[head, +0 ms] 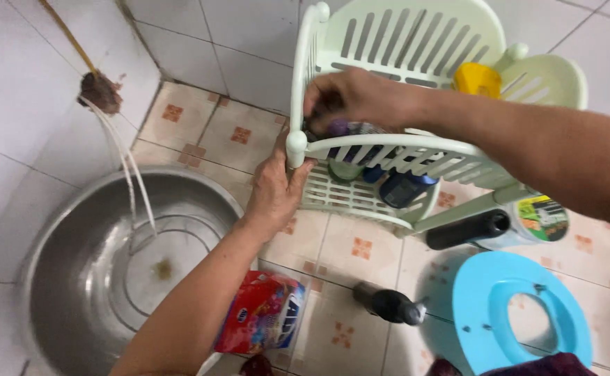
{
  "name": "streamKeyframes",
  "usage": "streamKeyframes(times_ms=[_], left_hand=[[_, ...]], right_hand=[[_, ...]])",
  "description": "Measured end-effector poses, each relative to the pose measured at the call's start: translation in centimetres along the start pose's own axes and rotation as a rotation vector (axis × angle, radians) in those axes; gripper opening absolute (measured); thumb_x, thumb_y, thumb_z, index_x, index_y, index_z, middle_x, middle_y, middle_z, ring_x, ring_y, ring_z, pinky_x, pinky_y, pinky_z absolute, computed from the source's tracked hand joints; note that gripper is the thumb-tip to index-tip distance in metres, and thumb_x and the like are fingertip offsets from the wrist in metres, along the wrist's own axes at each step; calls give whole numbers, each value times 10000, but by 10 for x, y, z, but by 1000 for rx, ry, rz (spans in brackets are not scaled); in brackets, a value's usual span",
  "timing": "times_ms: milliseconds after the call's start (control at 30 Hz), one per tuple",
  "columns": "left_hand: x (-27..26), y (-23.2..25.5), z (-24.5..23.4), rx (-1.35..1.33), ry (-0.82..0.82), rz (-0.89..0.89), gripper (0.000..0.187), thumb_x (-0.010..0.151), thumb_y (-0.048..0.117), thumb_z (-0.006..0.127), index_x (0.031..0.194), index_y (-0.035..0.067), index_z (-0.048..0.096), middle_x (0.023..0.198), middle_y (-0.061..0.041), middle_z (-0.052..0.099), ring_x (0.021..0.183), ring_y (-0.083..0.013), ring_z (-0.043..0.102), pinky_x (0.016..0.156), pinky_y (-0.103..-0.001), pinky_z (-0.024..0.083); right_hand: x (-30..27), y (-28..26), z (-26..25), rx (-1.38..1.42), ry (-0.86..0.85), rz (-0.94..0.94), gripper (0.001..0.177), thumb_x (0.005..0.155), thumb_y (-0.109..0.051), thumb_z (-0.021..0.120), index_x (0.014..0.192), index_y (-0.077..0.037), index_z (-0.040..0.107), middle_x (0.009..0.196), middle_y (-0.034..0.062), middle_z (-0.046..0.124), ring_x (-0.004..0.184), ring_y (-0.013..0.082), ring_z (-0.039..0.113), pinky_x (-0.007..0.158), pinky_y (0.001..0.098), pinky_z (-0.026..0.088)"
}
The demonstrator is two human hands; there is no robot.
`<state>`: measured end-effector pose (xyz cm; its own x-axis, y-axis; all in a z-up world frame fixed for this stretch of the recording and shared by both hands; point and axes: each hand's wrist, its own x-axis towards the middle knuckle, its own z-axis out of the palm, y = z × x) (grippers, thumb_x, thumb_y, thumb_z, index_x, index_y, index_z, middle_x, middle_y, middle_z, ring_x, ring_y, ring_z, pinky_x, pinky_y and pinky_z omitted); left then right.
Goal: Wiping down and organizing bathroom toiletries and a storage rack.
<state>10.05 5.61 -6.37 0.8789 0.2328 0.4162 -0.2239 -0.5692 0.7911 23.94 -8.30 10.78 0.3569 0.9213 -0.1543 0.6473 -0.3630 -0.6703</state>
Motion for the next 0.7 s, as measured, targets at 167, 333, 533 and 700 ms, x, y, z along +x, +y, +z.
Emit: streamKeyframes(times_ms=[167, 333, 533, 700], left_hand=[[2, 17, -9, -47, -36, -31, 596, 932, 375, 545, 1403, 62, 355, 888, -129, 614, 805, -271, 602, 709, -388, 472], [4, 23, -13, -84, -58, -13, 564, 942, 307, 560, 1406, 87, 325, 956, -102, 633, 855, -251, 630, 740, -365, 498], [-6, 17, -6, -32, -15, -61, 608, 905, 313, 594, 1385, 42, 337, 1181, -188, 616, 1034, -333, 620, 898, -401, 457], [-3, 25, -14, -3, -57, -65, 511, 930, 418, 495, 1234, 8, 465, 859, -143, 643, 764, -276, 626, 682, -396, 506]], right_hand=[[12, -12, 2, 254, 149, 281, 48, 876, -31, 670, 873, -74, 649, 859, 54, 677, 785, 124, 663, 719, 203, 576], [44, 57, -28, 556, 822, 284, 127, 898, -198, 611, 939, -135, 509, 852, 3, 607, 778, 149, 600, 745, 290, 532], [5, -1, 11, 103, 177, -3, 200, 771, -67, 740, 924, -103, 617, 798, -14, 658, 706, 51, 579, 656, 186, 472], [-10, -31, -4, 181, 356, -272, 218, 857, -62, 751, 1006, -63, 591, 912, 54, 647, 810, 86, 598, 727, 191, 474]])
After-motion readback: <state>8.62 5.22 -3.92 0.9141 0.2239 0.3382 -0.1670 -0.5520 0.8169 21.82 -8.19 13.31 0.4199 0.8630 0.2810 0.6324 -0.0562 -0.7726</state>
